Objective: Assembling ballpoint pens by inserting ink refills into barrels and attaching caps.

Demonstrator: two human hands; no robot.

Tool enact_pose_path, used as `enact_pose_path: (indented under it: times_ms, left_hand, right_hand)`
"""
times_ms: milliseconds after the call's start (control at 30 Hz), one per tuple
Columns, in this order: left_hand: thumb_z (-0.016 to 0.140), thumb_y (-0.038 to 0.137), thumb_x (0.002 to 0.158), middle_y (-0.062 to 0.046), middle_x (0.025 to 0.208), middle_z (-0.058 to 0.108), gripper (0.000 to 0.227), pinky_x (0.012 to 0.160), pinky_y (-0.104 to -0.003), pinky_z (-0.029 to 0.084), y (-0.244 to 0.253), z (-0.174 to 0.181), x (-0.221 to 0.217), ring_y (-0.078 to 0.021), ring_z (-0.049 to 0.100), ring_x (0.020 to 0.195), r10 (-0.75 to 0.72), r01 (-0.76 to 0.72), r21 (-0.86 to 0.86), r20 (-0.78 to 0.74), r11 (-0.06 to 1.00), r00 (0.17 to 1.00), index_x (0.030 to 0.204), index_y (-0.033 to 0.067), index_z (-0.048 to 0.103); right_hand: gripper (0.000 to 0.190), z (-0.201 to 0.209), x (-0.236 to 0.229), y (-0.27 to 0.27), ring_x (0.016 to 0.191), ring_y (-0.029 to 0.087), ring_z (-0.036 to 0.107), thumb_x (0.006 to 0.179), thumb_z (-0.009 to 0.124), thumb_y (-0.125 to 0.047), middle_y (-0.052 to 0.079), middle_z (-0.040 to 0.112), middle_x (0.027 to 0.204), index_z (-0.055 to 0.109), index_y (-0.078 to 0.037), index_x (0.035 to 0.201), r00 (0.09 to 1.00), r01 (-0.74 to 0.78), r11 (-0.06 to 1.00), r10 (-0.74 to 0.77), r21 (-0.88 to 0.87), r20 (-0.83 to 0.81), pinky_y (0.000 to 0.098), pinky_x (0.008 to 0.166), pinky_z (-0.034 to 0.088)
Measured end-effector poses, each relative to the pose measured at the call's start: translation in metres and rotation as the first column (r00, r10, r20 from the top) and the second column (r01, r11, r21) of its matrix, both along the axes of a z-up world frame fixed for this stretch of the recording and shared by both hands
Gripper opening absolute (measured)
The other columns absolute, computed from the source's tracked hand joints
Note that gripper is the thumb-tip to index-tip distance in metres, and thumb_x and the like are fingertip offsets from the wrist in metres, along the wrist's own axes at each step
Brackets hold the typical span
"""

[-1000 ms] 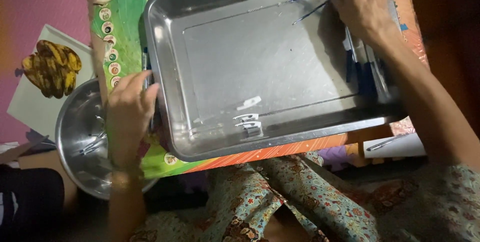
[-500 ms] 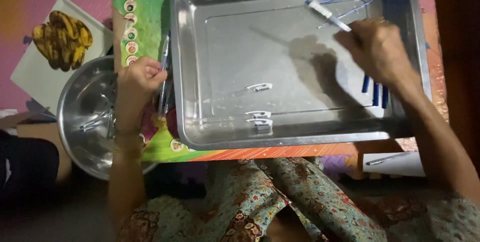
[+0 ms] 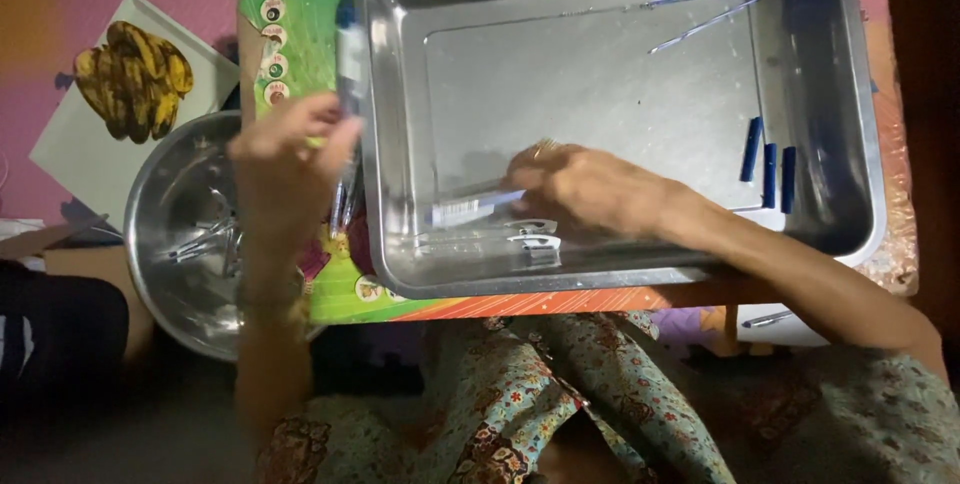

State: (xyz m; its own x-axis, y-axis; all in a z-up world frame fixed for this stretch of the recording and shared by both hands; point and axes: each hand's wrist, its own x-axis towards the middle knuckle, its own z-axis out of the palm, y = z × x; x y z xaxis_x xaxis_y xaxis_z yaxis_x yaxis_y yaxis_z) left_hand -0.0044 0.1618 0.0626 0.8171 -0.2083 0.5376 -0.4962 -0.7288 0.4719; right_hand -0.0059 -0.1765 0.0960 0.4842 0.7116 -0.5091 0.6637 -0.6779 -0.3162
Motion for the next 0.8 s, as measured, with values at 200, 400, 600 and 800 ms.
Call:
enact_pose_path:
  times_ms: [200, 400, 600, 800]
  left_hand:
    - [0.086, 0.015, 0.099, -0.018, 0.104, 0.082, 0.022, 0.070, -0.045, 0.065, -0.087, 0.005, -0.017, -0.0375, 0.083, 0.088, -0.335, 0.323, -0.086, -0.264, 0.942, 0.905, 0.118, 0.0050, 0.081]
    - [0.082, 0.011, 0.102, -0.023, 0.114, 0.074, 0.030, 0.081, -0.039, 0.066, -0.124, -0.045, -0.023, -0.0318, 0.078, 0.093, -0.556, 0.538, -0.140, -0.168, 0.831, 0.814, 0.127, -0.0022, 0.073]
    - [0.046, 0.069, 0.107, -0.025, 0.180, 0.026, 0.093, 0.123, -0.084, 0.009, -0.096, -0.097, -0.034, -0.0467, 0.021, 0.165, -0.427, 0.721, 0.364, -0.617, 0.590, 0.661, 0.172, 0.0046, 0.027]
    - [0.075, 0.024, 0.089, -0.012, 0.177, 0.033, 0.038, 0.120, -0.092, 0.021, -0.103, -0.089, 0.028, -0.0495, 0.021, 0.162, -0.413, 0.675, 0.642, -0.538, 0.364, 0.735, 0.127, 0.0287, 0.077]
  right_hand:
    - [0.028, -0.011, -0.007, -0.027, 0.076, 0.022, 0.078, 0.117, 0.055, -0.023, 0.017, 0.080, 0.112, 0.069, 0.000, 0.124, 0.860, 0.483, 0.300, -0.337, 0.823, -0.383, 0.0375, 0.072, 0.064]
    - [0.029, -0.036, -0.010, -0.066, 0.068, 0.032, 0.071, 0.119, 0.049, -0.010, 0.034, 0.067, 0.115, 0.054, 0.016, 0.132, 0.802, 0.531, -0.049, -0.295, 0.846, -0.520, 0.0421, 0.064, 0.064]
    - [0.016, -0.031, -0.018, -0.123, 0.080, 0.011, 0.067, 0.127, 0.051, -0.021, 0.010, 0.070, 0.124, 0.057, -0.011, 0.138, 0.738, 0.539, -0.107, -0.417, 0.835, -0.530, 0.0235, 0.065, 0.061]
    - [0.025, -0.024, -0.030, -0.137, 0.073, 0.010, 0.063, 0.126, 0.054, -0.033, 0.009, 0.069, 0.125, 0.055, -0.012, 0.140, 0.613, 0.602, -0.204, -0.501, 0.772, -0.611, 0.0219, 0.065, 0.052]
